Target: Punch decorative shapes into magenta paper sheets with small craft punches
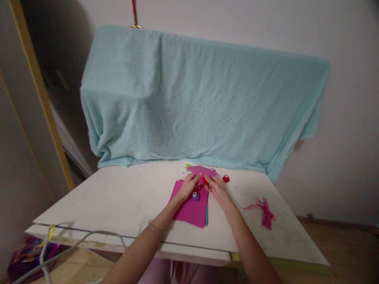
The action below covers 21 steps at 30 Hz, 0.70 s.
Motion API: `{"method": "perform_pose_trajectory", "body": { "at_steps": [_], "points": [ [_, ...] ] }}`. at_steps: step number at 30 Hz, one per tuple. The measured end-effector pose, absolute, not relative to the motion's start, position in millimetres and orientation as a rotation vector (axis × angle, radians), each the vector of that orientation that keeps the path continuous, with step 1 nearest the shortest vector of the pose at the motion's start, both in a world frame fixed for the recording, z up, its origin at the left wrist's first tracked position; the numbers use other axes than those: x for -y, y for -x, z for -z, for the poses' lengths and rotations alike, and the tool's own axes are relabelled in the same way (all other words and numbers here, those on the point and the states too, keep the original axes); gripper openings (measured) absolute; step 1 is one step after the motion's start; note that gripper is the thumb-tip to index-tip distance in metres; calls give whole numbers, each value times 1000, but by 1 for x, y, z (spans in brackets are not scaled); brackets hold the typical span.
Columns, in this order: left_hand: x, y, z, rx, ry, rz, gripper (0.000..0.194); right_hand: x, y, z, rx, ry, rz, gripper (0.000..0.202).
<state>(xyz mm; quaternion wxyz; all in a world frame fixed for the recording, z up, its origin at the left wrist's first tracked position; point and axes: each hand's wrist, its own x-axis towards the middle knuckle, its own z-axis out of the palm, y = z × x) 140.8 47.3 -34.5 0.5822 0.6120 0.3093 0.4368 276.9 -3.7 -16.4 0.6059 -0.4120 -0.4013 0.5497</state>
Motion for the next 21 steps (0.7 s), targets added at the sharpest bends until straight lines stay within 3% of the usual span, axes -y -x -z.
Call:
{"method": "perform_pose_trajectory", "body": {
  "at_steps": [21],
  "points": [
    [-46,-141,30,-703,-1433,-1046,50,2,-278,18,943,975,-1255,33]
  ]
}}
